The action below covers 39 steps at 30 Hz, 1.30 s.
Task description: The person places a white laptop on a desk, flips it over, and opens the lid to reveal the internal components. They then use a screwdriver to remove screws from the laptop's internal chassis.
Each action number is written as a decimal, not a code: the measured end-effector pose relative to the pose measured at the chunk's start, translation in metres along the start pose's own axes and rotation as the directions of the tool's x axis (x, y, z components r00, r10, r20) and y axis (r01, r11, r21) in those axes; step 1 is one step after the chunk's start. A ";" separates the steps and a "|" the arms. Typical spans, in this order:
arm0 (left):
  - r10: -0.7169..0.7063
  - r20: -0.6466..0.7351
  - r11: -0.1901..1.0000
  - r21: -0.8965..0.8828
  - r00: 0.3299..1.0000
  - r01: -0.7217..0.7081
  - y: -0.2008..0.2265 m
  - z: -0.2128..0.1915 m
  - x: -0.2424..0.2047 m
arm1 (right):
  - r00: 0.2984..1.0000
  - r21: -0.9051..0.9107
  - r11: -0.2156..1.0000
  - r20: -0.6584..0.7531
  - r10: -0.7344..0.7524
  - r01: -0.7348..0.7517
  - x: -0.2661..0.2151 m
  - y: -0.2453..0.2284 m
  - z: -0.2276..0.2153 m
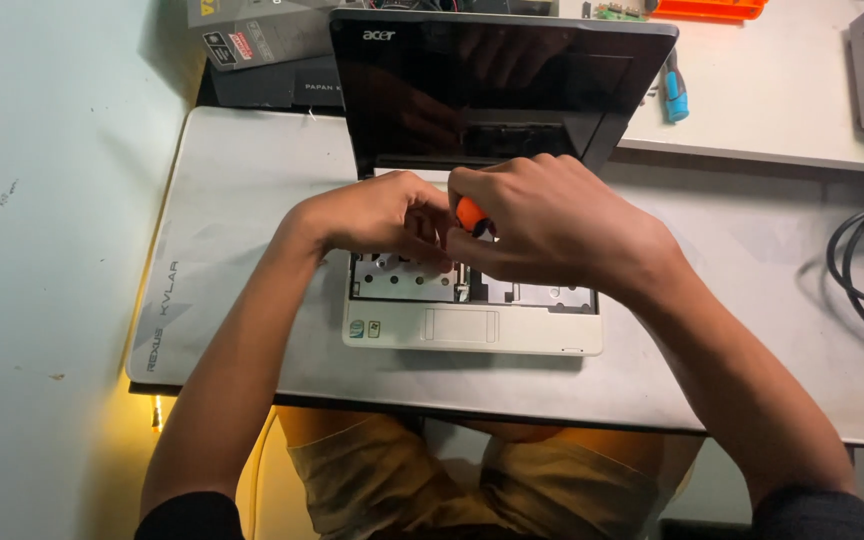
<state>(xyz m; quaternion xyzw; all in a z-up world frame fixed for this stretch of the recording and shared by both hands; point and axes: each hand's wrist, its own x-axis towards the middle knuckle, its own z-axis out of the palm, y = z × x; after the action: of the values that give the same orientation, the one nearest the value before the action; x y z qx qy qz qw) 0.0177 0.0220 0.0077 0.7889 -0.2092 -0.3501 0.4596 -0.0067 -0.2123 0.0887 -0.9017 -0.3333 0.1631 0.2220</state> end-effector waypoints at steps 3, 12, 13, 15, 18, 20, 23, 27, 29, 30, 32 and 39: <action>0.086 0.077 0.996 -0.042 0.993 -0.083 -0.015 -0.005 0.007 | 0.995 -0.467 0.882 0.043 0.087 -0.057 0.005 -0.005 0.007; 0.096 0.107 0.994 0.035 0.990 -0.100 -0.020 -0.009 0.011 | 0.954 -0.409 0.911 0.250 0.167 -0.053 0.009 -0.009 0.001; 0.038 0.103 0.998 0.040 0.994 -0.042 -0.016 -0.008 0.009 | 0.951 -0.395 0.919 0.285 0.121 0.002 0.007 -0.006 0.002; -0.019 0.099 0.999 0.044 0.995 0.015 -0.012 -0.008 0.008 | 0.945 -0.380 0.923 0.318 0.074 0.055 0.006 -0.006 0.003; -0.034 0.082 0.997 0.071 0.996 0.028 -0.014 -0.008 0.006 | 0.982 -0.451 0.892 0.185 0.049 0.041 0.009 -0.009 0.010; 0.030 0.102 0.995 0.090 0.994 -0.039 -0.013 -0.010 0.002 | 0.993 -0.522 0.851 0.061 0.100 -0.053 0.014 -0.005 0.019; 0.053 0.115 0.991 0.114 0.992 -0.067 -0.011 -0.014 -0.001 | 0.993 -0.449 0.887 0.096 -0.069 0.105 0.014 0.007 0.018; 0.129 0.118 0.989 0.053 0.985 -0.136 -0.016 -0.018 -0.003 | 0.977 -0.388 0.896 0.079 -0.199 0.214 0.009 0.006 0.014; 0.120 0.102 0.993 -0.028 0.988 -0.118 -0.014 -0.019 -0.005 | 0.998 -0.484 0.874 0.058 -0.017 0.043 0.008 -0.002 0.014; 0.119 0.103 0.993 -0.029 0.988 -0.117 -0.014 -0.018 -0.004 | 0.998 -0.483 0.874 0.058 -0.017 0.043 0.010 0.001 0.016; 0.102 0.093 0.995 -0.033 0.990 -0.099 -0.014 -0.016 -0.003 | 0.998 -0.510 0.859 0.036 -0.045 0.058 0.012 0.008 0.019; 0.088 0.110 0.993 0.071 0.990 -0.096 -0.013 -0.018 -0.002 | 0.995 -0.435 0.896 0.002 -0.099 0.090 0.008 -0.001 0.015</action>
<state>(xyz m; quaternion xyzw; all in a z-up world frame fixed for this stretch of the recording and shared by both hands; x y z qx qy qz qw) 0.0296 0.0401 0.0033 0.7757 -0.2828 -0.3618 0.4330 -0.0076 -0.2019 0.0754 -0.9129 -0.4022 0.0648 0.0266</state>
